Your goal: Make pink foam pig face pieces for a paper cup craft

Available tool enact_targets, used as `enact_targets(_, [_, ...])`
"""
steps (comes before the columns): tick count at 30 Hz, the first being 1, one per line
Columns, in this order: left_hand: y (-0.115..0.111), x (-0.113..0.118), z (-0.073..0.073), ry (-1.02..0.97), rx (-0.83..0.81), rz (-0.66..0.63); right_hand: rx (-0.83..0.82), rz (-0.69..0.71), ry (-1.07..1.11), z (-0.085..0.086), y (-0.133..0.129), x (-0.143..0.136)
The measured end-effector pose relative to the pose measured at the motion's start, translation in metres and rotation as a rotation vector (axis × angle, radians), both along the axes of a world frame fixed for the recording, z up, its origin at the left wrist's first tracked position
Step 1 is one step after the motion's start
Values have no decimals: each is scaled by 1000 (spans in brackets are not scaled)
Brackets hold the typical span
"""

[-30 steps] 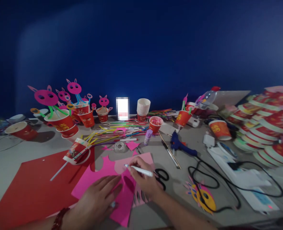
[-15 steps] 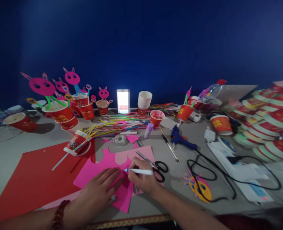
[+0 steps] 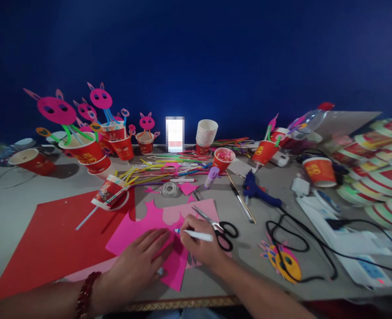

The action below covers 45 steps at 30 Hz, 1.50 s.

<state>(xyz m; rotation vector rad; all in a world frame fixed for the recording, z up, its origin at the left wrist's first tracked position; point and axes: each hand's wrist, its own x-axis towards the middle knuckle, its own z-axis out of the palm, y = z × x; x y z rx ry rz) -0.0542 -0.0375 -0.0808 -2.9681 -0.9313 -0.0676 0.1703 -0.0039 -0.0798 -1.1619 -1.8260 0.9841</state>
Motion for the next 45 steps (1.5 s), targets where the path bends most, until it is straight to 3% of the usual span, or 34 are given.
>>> enact_targets(21, [1, -1, -1, -46, 10, 11, 20, 16, -59, -3, 0, 1])
enact_targets(45, [1, -1, 2, -4, -40, 5, 19, 32, -69, 6, 0, -1])
